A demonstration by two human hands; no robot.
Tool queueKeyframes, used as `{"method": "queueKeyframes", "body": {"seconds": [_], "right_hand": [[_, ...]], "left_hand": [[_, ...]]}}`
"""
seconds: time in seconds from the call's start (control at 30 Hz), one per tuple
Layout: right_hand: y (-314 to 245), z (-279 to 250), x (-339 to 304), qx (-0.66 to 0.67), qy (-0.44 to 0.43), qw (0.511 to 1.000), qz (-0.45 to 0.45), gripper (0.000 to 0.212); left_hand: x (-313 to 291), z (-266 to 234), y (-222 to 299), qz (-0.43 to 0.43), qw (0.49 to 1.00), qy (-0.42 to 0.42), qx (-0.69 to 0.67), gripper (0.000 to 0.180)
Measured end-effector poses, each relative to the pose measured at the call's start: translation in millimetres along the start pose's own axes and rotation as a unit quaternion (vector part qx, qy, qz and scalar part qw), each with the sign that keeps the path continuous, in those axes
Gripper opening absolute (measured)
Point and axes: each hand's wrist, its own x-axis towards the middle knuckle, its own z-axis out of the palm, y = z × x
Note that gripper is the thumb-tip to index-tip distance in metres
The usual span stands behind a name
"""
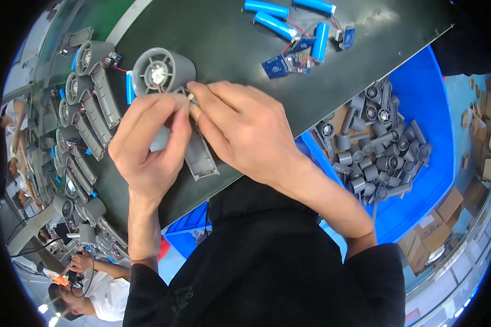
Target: The person assembles electronic modules into metal fan housings by hand, connecting them on an industrial production line.
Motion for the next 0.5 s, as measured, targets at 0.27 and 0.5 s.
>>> {"method": "queueKeyframes", "body": {"seconds": [0.27, 0.5], "right_hand": [[-10, -14, 2, 0.242, -0.059, 0.930, 0.272, 0.030], [-26, -20, 16, 0.323, 0.008, 0.932, 0.165, 0.033]], "left_hand": [[11, -15, -17, -0.163, 0.985, -0.009, -0.046, 0.076], [34, -47, 4, -0.087, 0.995, 0.051, -0.021, 0.069]]}}
